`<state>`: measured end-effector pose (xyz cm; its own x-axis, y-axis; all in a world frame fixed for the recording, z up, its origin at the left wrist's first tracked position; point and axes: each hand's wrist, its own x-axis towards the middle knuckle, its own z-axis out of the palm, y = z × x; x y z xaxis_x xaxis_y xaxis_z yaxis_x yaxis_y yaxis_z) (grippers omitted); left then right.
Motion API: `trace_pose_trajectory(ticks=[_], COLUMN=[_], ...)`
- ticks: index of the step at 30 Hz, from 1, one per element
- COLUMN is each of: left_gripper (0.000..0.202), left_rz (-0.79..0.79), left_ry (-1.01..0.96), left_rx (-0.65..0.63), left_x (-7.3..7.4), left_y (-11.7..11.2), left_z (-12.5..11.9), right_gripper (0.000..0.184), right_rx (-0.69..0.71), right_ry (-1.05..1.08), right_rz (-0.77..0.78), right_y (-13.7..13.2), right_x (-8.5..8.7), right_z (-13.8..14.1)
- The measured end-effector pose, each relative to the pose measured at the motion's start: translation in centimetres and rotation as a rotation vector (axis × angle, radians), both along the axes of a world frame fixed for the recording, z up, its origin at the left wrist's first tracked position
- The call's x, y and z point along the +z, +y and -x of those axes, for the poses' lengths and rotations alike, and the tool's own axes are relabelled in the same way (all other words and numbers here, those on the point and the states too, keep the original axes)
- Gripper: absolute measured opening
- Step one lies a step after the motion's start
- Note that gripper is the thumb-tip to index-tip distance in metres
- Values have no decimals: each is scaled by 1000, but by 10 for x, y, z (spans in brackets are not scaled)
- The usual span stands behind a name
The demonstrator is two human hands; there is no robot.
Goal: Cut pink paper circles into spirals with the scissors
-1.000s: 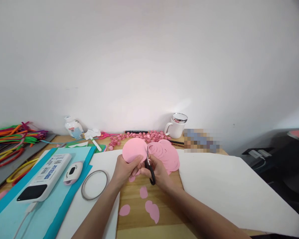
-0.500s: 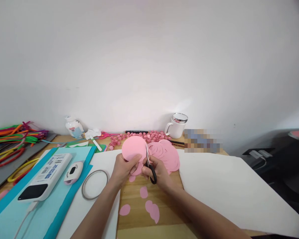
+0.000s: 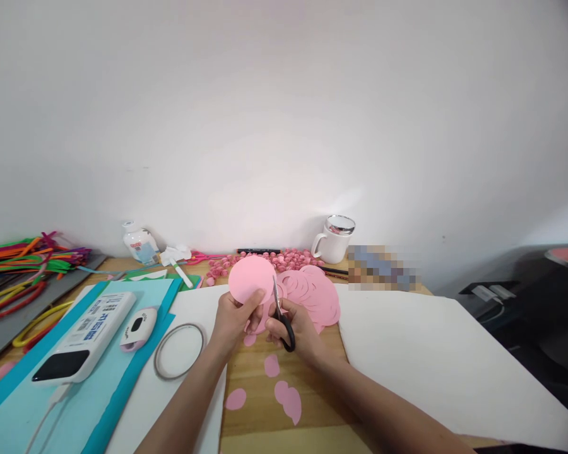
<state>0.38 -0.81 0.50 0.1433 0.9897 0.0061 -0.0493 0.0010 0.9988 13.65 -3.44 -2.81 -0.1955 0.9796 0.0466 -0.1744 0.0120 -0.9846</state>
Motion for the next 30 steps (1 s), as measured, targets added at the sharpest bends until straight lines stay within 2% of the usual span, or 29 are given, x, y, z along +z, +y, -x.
trace_pose_trajectory(ticks=[3,8,14,20,25,30], left_gripper=[42,43,44,43,45,44], left_rz=[10,49,49,42,24,26], left_ry=[69,136,121,118,122,95], left_rx=[43,0,-28,-9,-26,-21], left_x=[1,7,13,12,12,11], left_y=[-1,-4,-4,-4,-3,-2], left_z=[0,0,1,1,2,2], right_gripper=[37,40,39,37,35,33], right_rx=[13,-2,0,-3,-59,-54], right_ry=[1,-7,23,49,-23,-23], right_rz=[-6,-95,-96,-81,-85,-67], right_y=[1,5,5,6,6,6], right_x=[1,5,3,0,-2,-4], right_z=[-1,-6,-6,-5,-6,-7])
